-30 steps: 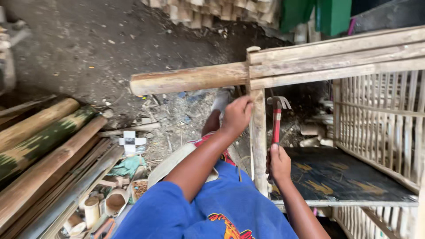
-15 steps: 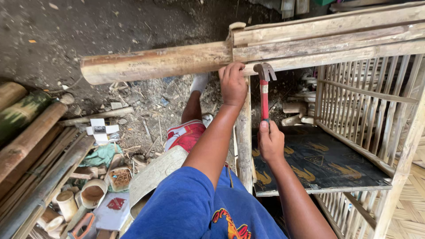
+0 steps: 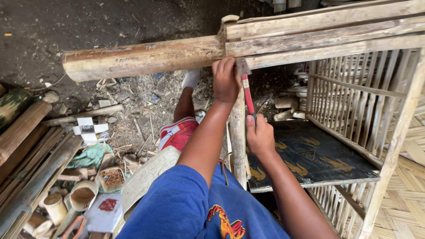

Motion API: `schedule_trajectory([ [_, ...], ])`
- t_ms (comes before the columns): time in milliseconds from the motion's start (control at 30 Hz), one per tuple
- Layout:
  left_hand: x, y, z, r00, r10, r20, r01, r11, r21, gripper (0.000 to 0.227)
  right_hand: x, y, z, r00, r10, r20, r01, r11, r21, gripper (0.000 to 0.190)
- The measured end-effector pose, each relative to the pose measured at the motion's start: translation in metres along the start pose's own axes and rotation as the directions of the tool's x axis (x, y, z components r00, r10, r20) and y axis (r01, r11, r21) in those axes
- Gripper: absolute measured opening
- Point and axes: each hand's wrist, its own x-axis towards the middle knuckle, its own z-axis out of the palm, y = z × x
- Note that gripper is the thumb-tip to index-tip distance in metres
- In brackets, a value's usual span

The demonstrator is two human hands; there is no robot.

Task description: The person uses a hammer to drive nails into bamboo strips, securing them to a frame. They repeatedly reposition the strips and hammer at different points along the frame to attach them.

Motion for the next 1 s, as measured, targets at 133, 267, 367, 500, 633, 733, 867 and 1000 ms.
schedule_trajectory([
  [133, 0.004, -0.001, -0.001, 1.0, -0.021, 0.009, 0.021, 0.999, -0.03, 0.012, -0.005, -0.005, -0.008, 0.998, -0.043, -0.046, 0.051, 0.985, 0.165, 0.035],
  [267, 0.001, -0.004, -0.002, 1.0, -0.003, -0.016, 0.002, 0.997, -0.078, 0.016, -0.001, 0.003, 0.0, 0.999, 0.018, -0.037, -0.014, 0.995, 0.098, 0.036],
  [367, -0.001, -0.002, -0.011, 0.995, 0.09, 0.052, -0.093, 0.995, 0.047, 0.011, 0.001, 0.015, 0.007, 0.992, 0.126, -0.005, -0.126, 0.992, 0.026, 0.044],
  [500, 0.014, -0.003, -0.027, 0.985, -0.031, 0.171, 0.025, 0.999, 0.036, 0.029, 0.001, 0.037, 0.005, 0.986, 0.148, -0.073, -0.133, 0.974, 0.183, 0.043],
  [633, 0.012, -0.015, -0.046, 0.955, -0.084, 0.284, 0.064, 0.995, 0.08, 0.041, -0.035, 0.056, 0.011, 0.952, 0.307, 0.001, -0.293, 0.907, 0.304, 0.047],
  [733, 0.01, -0.017, -0.043, 0.946, -0.103, 0.308, 0.081, 0.993, 0.082, 0.04, -0.054, 0.063, 0.017, 0.927, 0.374, 0.034, -0.36, 0.859, 0.364, 0.048],
  [867, 0.006, -0.019, -0.038, 0.918, -0.188, 0.348, 0.167, 0.982, 0.09, 0.038, -0.059, 0.059, 0.022, 0.909, 0.411, 0.062, -0.406, 0.844, 0.35, 0.047],
  [1000, 0.007, -0.021, -0.039, 0.934, -0.148, 0.326, 0.131, 0.989, 0.073, 0.038, -0.05, 0.046, 0.024, 0.931, 0.359, 0.066, -0.358, 0.863, 0.357, 0.049],
])
